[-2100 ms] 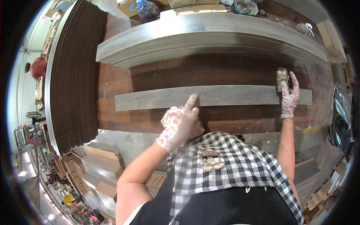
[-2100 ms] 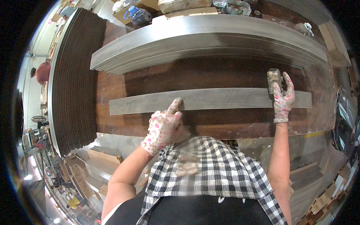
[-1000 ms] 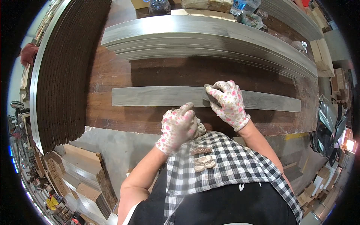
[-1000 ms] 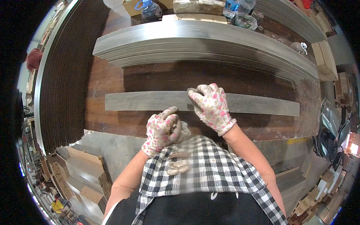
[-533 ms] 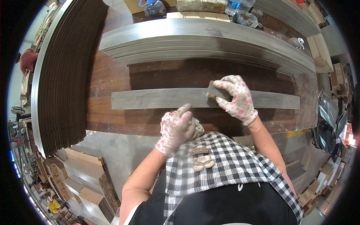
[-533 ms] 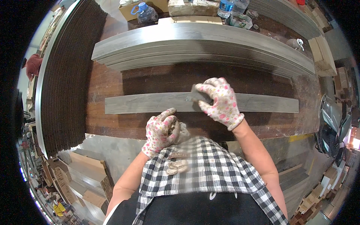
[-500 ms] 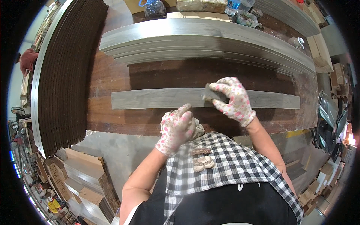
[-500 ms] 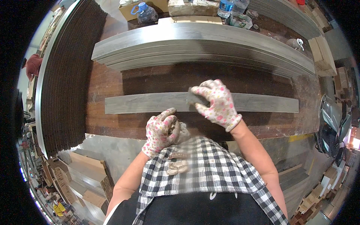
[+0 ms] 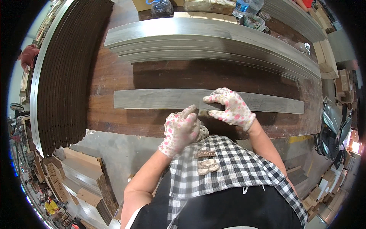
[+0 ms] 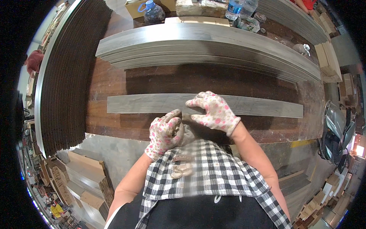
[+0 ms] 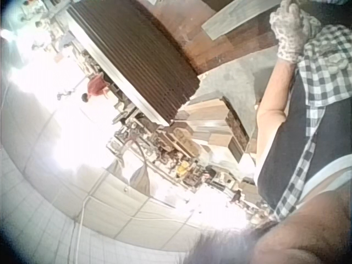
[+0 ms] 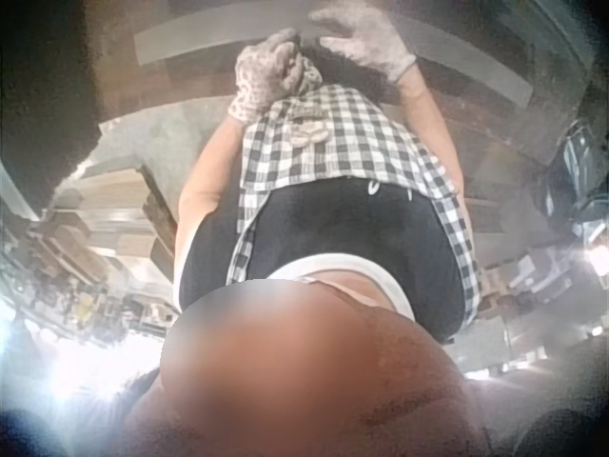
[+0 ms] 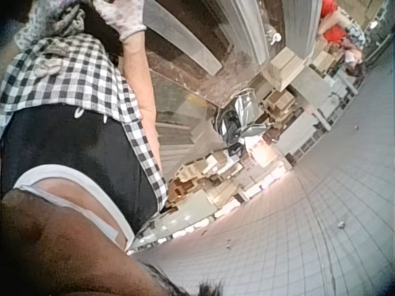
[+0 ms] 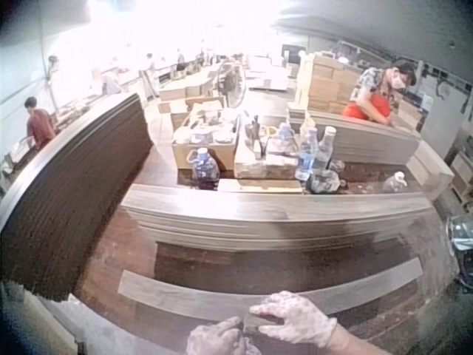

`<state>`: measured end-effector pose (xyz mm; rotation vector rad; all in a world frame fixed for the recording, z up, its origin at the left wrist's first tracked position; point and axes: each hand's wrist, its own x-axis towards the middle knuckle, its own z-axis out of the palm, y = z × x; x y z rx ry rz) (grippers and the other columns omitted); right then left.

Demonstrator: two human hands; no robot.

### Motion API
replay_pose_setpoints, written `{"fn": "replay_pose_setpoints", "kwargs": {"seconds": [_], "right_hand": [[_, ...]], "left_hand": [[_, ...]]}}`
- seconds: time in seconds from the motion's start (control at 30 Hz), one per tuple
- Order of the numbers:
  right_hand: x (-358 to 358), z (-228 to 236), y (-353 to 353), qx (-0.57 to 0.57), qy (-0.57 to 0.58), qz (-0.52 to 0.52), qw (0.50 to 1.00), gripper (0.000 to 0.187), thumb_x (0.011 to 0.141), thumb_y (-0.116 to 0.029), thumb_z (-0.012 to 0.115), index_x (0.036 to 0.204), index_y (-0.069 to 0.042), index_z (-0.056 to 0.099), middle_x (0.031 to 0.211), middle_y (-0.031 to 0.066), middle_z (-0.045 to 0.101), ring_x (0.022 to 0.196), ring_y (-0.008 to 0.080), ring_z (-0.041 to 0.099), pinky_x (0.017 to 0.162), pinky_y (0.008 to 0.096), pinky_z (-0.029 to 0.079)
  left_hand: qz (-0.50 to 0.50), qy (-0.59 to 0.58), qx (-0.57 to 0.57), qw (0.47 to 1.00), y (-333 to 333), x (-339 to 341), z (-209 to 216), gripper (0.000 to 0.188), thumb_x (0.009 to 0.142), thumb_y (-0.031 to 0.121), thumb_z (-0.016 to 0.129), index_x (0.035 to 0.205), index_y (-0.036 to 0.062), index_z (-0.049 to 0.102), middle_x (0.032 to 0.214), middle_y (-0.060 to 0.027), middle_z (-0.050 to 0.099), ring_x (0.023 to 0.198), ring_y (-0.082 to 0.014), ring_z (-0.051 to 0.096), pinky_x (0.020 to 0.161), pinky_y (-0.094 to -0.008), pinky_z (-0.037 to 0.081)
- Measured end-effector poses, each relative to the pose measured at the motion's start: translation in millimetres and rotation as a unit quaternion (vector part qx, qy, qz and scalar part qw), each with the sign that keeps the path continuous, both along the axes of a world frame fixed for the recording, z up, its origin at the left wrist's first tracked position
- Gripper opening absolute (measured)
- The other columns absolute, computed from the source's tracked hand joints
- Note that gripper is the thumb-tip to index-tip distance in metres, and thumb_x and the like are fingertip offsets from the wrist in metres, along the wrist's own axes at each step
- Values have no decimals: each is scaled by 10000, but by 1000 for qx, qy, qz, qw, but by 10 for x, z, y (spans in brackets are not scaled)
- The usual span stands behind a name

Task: The person sands a wood plank using a sanding block, then wipes the surface with a cloth. The person repeats this process on different areas of the plank and handles a second plank, eventually setting them aside on the workbench.

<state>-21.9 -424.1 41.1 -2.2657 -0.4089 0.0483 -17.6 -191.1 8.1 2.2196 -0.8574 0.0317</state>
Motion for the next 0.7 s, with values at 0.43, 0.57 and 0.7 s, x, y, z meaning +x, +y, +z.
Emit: {"fn": "replay_pose_setpoints", "kwargs": {"seconds": [0.43, 0.57, 0.7], "right_hand": [[-215, -570, -540, 348, -54, -399, 847, 403, 885, -36, 713, 1276, 8, 624, 1257, 96, 650, 1153, 170, 610, 1010, 305, 488], [-204, -714, -448, 295, -90, -401, 863, 425, 885, -46, 721, 1292, 11, 613, 1271, 98, 640, 1181, 179, 595, 1039, 318, 466], [-220, -715, -370, 304, -95, -388, 865, 459, 877, -63, 741, 1307, 8, 597, 1291, 96, 631, 1196, 180, 592, 1039, 321, 468]], "left_hand": [[39, -45, -31, 998, -124, 242, 375, 387, 765, 134, 799, 1108, 80, 626, 985, -103, 649, 859, -311, 656, 748, -411, 522], [-37, -102, 31, 994, -643, 398, 144, 332, 713, 196, 767, 1007, 130, 629, 994, -66, 601, 949, -268, 604, 748, -445, 448], [-15, -140, 126, 982, -770, 471, 50, 450, 597, 377, 775, 944, 144, 609, 983, -71, 586, 929, -294, 590, 702, -474, 439]]}}
